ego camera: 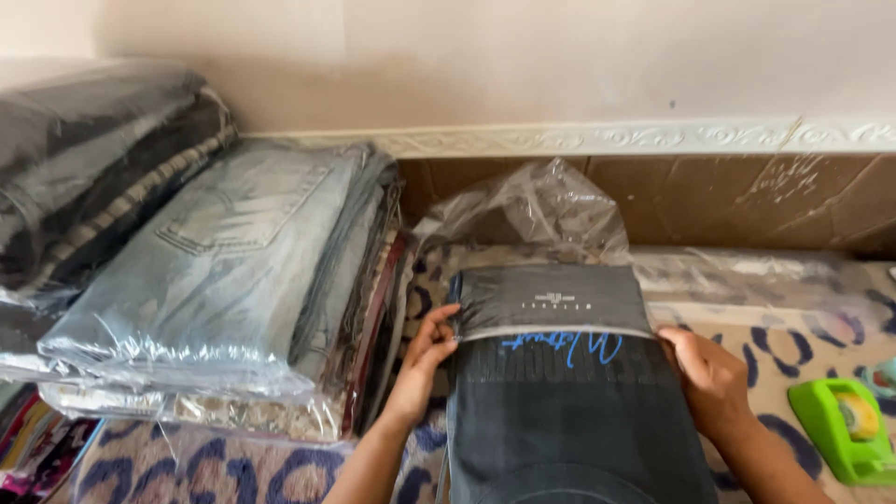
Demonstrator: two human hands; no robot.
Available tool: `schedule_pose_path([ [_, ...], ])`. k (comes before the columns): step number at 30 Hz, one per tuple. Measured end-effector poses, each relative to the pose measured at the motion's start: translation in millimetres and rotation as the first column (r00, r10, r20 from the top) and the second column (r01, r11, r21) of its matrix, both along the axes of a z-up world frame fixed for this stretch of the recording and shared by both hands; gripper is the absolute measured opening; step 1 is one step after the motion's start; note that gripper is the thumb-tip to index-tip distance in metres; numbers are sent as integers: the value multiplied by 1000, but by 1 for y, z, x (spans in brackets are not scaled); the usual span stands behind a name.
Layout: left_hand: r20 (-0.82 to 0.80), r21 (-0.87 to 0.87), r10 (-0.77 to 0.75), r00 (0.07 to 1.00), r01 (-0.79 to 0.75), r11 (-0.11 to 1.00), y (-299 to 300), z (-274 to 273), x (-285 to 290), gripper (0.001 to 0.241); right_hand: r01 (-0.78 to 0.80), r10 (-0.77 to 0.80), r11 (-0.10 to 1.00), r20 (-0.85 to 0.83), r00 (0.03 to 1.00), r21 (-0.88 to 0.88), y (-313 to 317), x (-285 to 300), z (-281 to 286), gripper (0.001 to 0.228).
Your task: The person places folded jeans into a clear plastic bag and seals it using a tape dispenser. They then repeat the process with another pair of jeans, folding them and securing the bag with tape.
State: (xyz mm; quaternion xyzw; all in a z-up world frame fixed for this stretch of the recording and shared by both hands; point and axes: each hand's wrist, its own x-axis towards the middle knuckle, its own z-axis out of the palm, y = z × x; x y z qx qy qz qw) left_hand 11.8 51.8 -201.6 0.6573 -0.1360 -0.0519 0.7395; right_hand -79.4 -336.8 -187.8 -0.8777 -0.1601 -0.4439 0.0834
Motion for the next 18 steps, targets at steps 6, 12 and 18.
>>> schedule_pose_path([
  [6,289,200,152,945,-215,956,-11,0,-14,43,-214,231,953,-61,971,213,5,0,8,17],
  [12,491,315,115,864,-299,901,6,-26,-4,26,10,255,846,-420,871,533,-19,15,-27,11],
  [18,630,430,-74,773,-268,862,14,-45,14,39,59,271,769,-410,871,636,-27,28,-48,5],
])
